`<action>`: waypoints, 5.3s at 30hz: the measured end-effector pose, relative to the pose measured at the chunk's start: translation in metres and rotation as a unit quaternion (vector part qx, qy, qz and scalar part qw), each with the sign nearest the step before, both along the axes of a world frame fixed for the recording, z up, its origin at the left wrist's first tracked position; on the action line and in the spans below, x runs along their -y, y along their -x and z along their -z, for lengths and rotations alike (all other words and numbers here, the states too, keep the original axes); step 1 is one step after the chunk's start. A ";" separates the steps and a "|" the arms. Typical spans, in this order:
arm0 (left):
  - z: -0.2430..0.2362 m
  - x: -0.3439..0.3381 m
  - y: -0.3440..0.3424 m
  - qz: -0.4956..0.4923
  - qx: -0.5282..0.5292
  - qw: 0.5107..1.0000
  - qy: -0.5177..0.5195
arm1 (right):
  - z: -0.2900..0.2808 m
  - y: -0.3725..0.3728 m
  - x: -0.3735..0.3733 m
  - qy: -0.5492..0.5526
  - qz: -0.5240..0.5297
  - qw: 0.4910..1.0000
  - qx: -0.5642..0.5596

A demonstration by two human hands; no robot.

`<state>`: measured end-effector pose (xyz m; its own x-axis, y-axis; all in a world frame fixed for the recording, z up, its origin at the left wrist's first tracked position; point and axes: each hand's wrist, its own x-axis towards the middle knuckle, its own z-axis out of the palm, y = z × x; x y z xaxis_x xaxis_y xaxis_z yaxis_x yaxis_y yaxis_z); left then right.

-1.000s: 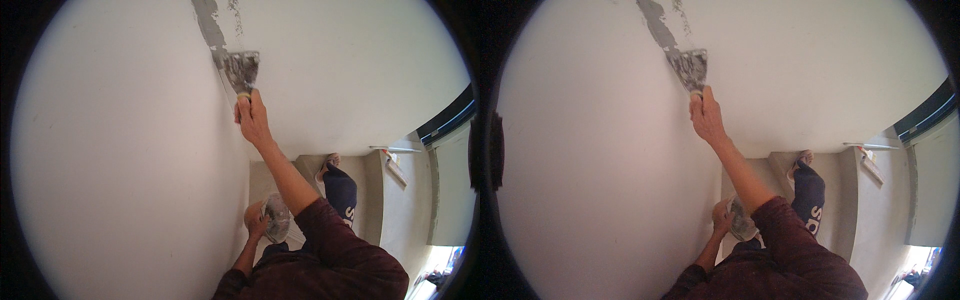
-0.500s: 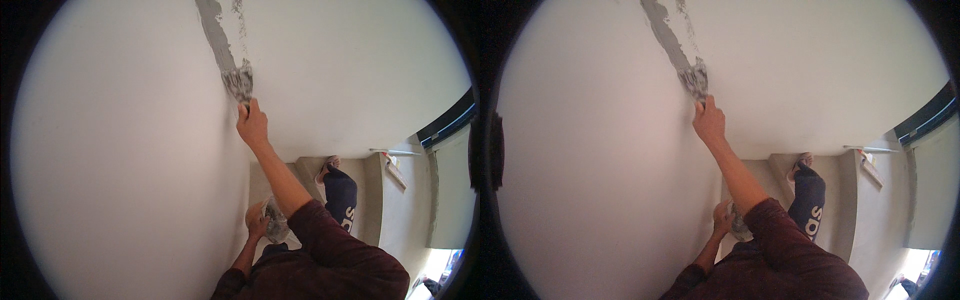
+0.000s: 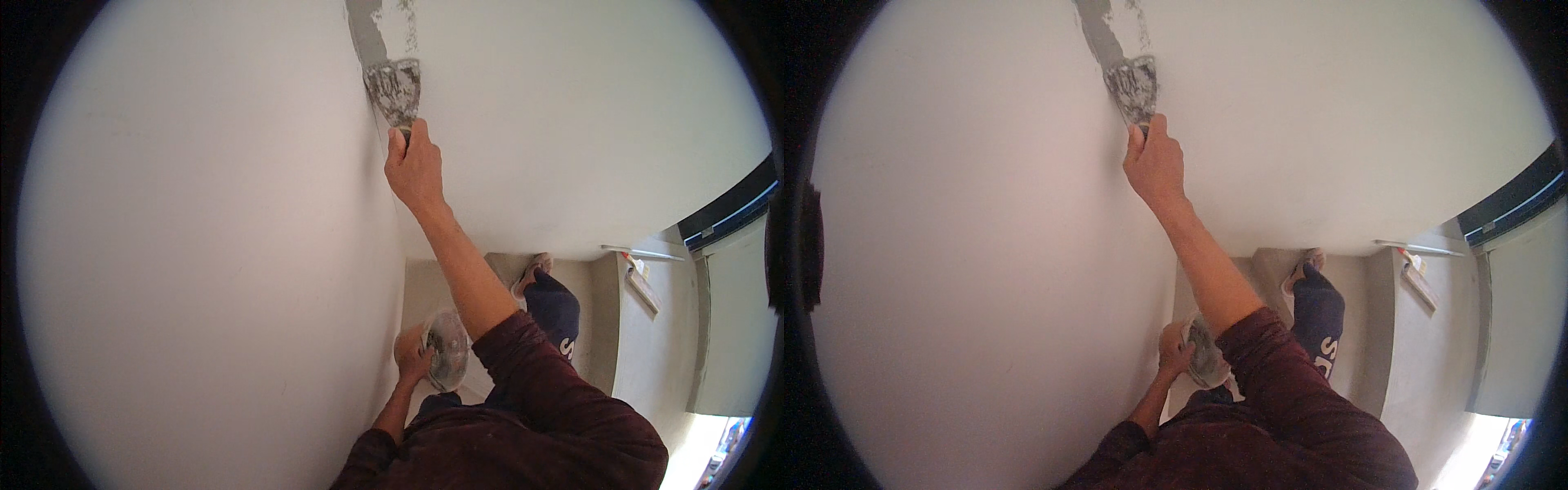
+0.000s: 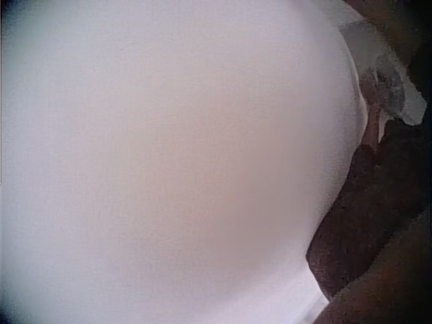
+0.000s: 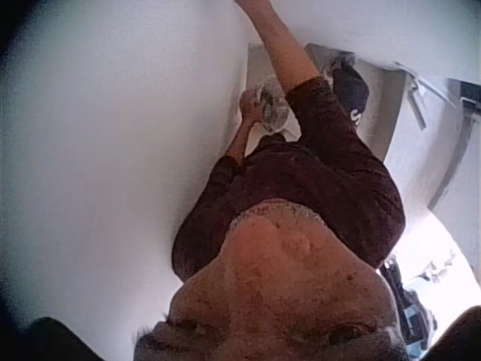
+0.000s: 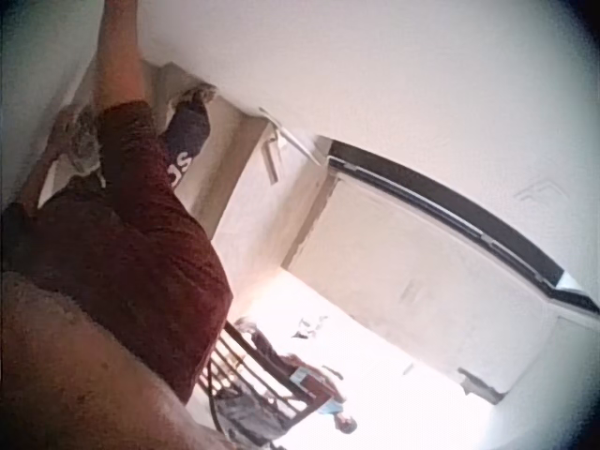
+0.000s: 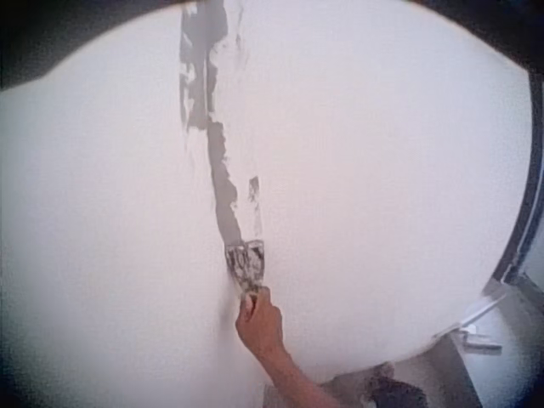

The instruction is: The person scoops plaster from a bucket with a trowel and applies it to a vertical crack on a white wall. They repeatedly smooth the plaster over the crack, working their way down the stairwell.

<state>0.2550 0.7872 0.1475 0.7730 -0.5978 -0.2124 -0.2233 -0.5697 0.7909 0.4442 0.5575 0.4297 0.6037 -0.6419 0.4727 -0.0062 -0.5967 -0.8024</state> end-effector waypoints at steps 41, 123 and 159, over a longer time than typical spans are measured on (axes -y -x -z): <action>0.102 0.050 0.000 -0.024 0.009 0.999 -0.033 | 0.018 0.116 0.035 -0.029 -0.172 0.982 -0.073; -0.151 0.134 -0.147 -0.149 -0.146 0.942 0.261 | 0.019 0.304 0.070 -0.214 -0.166 0.942 -0.196; -0.185 0.137 -0.208 -0.186 -0.249 0.852 0.420 | 0.140 0.294 0.012 -0.011 0.013 0.947 -0.322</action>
<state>0.4626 0.6499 0.3321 0.8817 -0.4330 -0.1874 0.3319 0.2869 0.8986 0.1506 0.5460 0.2899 0.7467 -0.6651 -0.0008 -0.5117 -0.5737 -0.6396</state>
